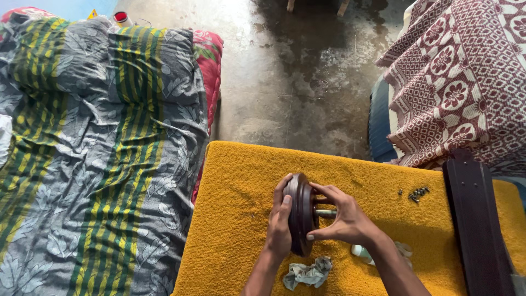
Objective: The person cleans the interior of a fan motor housing with a cloth, then places the stator assembly inside and secures it by tightening screws with a screwdriver. The person works on a yellow cloth-covered surface in a room with beds visible in the background.
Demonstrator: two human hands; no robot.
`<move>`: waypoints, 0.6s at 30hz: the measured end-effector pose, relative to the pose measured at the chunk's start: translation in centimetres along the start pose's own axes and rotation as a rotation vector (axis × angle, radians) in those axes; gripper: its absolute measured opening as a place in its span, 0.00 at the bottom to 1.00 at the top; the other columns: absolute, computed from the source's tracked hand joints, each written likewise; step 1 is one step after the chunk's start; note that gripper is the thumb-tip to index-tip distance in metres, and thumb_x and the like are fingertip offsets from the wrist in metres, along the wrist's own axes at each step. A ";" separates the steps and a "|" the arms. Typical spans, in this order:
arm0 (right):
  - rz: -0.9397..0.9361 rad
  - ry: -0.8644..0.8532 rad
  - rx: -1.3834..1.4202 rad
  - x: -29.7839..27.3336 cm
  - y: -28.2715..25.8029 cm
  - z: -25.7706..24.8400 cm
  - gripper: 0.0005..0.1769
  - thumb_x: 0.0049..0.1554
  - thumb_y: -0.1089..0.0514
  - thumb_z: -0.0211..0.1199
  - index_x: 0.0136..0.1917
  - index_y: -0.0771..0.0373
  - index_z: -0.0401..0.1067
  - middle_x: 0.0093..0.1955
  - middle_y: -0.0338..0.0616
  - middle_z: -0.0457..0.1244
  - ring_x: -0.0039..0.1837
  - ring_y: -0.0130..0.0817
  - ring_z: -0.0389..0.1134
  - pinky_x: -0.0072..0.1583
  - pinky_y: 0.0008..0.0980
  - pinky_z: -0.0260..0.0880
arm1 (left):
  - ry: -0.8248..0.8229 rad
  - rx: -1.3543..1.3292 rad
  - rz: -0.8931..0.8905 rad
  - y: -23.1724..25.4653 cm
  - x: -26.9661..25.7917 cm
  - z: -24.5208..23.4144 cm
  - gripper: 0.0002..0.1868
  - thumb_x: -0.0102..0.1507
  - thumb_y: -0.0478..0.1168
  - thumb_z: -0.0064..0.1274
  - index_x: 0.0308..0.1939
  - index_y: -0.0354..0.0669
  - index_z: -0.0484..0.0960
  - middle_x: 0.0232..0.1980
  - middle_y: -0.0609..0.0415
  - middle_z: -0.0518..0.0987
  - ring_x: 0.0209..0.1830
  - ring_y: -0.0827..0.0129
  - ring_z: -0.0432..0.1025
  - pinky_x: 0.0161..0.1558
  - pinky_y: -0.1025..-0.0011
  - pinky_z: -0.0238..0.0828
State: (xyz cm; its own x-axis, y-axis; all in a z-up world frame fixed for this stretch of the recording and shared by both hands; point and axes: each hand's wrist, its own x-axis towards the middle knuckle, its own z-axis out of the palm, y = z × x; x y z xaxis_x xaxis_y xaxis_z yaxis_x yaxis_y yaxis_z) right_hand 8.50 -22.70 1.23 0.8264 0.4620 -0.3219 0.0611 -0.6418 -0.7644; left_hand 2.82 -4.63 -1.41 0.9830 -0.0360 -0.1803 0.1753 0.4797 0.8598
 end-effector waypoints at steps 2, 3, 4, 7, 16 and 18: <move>-0.006 0.006 0.032 0.0 -0.1 0.0 0.74 0.24 0.39 0.86 0.79 0.58 0.58 0.70 0.49 0.61 0.71 0.45 0.65 0.68 0.46 0.70 | 0.003 -0.007 -0.003 0.0 0.0 -0.1 0.31 0.69 0.55 0.30 0.76 0.61 0.54 0.67 0.40 0.73 0.58 0.53 0.77 0.54 0.54 0.84; -0.010 0.008 0.050 0.0 -0.2 0.0 0.74 0.23 0.39 0.85 0.78 0.57 0.58 0.69 0.48 0.61 0.71 0.44 0.65 0.68 0.46 0.71 | 0.013 0.022 0.022 0.0 -0.1 -0.1 0.31 0.69 0.55 0.30 0.77 0.60 0.55 0.68 0.41 0.72 0.60 0.53 0.76 0.56 0.53 0.83; -0.050 0.018 0.049 0.0 -0.3 0.1 0.72 0.24 0.39 0.85 0.78 0.58 0.59 0.69 0.48 0.62 0.71 0.44 0.66 0.69 0.47 0.70 | 0.022 0.051 0.048 0.0 -0.1 -0.2 0.31 0.70 0.56 0.30 0.77 0.59 0.55 0.70 0.41 0.71 0.63 0.53 0.75 0.59 0.52 0.83; -0.144 0.043 0.065 -0.2 -0.3 -0.4 0.69 0.27 0.39 0.86 0.76 0.60 0.60 0.69 0.49 0.64 0.71 0.45 0.66 0.72 0.48 0.67 | 0.037 0.074 -0.053 -0.2 0.0 0.0 0.32 0.67 0.56 0.30 0.76 0.61 0.55 0.65 0.40 0.74 0.55 0.50 0.78 0.50 0.51 0.85; -0.101 0.014 0.240 -1.3 -1.3 -0.9 0.69 0.27 0.48 0.87 0.78 0.54 0.57 0.75 0.46 0.57 0.76 0.45 0.60 0.70 0.48 0.63 | 0.060 0.213 0.024 0.0 0.4 0.6 0.32 0.69 0.60 0.27 0.76 0.61 0.57 0.68 0.43 0.73 0.59 0.54 0.76 0.56 0.55 0.82; -0.013 -0.044 0.311 -1.4 -1.5 -1.2 0.72 0.27 0.50 0.86 0.81 0.51 0.54 0.77 0.44 0.55 0.78 0.42 0.57 0.69 0.48 0.65 | 0.073 0.236 -0.007 0.3 0.2 1.0 0.32 0.69 0.60 0.26 0.76 0.62 0.58 0.66 0.42 0.75 0.58 0.54 0.77 0.55 0.56 0.82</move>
State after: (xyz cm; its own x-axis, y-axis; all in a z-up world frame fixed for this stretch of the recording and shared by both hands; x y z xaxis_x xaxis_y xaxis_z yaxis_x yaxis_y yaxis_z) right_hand 7.94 -23.06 3.49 0.8013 0.4996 -0.3292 -0.1079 -0.4206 -0.9008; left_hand 3.11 -5.37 -0.72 0.9765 0.0291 -0.2137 0.1989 0.2612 0.9446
